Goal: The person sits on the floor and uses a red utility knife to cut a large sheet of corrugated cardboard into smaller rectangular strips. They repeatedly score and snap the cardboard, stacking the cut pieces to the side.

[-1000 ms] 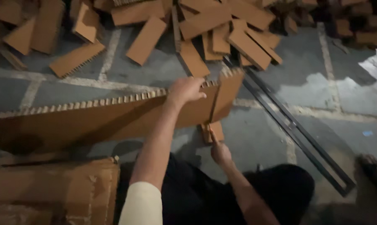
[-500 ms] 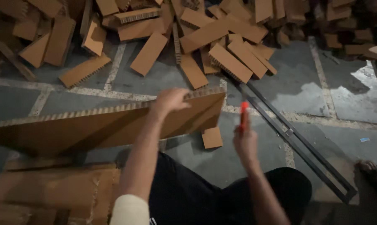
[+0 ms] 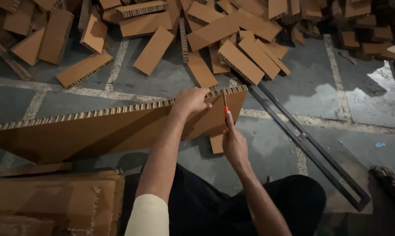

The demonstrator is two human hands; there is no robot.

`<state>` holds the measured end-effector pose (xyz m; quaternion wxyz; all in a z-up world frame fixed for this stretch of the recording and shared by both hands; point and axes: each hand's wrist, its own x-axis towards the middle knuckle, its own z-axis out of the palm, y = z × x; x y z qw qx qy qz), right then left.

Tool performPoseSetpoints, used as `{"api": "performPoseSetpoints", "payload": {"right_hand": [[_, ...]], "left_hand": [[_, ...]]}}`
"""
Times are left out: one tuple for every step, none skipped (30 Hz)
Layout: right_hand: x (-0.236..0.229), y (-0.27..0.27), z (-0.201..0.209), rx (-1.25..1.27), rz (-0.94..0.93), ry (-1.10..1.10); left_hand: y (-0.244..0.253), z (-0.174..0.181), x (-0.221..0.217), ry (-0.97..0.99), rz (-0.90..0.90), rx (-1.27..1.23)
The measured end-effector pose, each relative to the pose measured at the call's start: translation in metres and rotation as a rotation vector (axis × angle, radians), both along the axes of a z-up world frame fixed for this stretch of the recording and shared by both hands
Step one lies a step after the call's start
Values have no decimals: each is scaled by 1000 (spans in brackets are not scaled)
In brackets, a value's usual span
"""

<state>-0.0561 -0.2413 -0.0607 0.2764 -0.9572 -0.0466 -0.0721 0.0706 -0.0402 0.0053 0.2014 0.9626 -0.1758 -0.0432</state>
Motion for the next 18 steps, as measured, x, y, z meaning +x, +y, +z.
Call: {"api": "performPoseSetpoints", "payload": {"right_hand": [[3, 1, -1, -1, 1, -3], [5, 1, -2, -2, 2, -6], [7, 1, -2, -6, 16, -28], [8, 1, -2, -9, 30, -49], [9, 2, -1, -12, 46, -70], [10, 3, 1, -6, 47, -68], [11, 4, 3, 1, 49, -67], [12, 5, 6, 8, 51, -67], [13, 7, 8, 11, 45, -46], [14, 9, 10, 14, 39, -25], [16, 10, 12, 16, 33, -2], [20, 12, 12, 8, 32, -36], [23, 13, 10, 0, 31, -70], [25, 14, 7, -8, 30, -103], [25, 15, 2, 1, 25, -71], [26, 16, -4, 10, 20, -39], [25, 14, -13, 17, 11, -5], [20, 10, -25, 42, 4, 68]], "left_hand": [[0, -2, 3, 3, -3, 1], [-1, -3, 5, 6, -5, 2], [-1, -4, 7, 14, -6, 15], [-1, -4, 9, 23, -7, 29], [0, -5, 9, 31, -7, 43], [-1, -5, 9, 33, -5, 49], [-2, -5, 10, 33, -1, 54], [-2, -6, 10, 34, 2, 60], [-1, -6, 10, 16, -6, 47], [0, -7, 11, -3, -13, 34], [1, -7, 11, -19, -22, 21], [1, -8, 11, -16, -15, 16], [0, -9, 11, -11, -9, 13], [1, -10, 10, -7, -2, 9], [2, -10, 12, -4, -15, 25], [3, -11, 14, -2, -28, 40], [3, -11, 15, 2, -46, 54], [2, -13, 14, 13, -42, 50]]}}
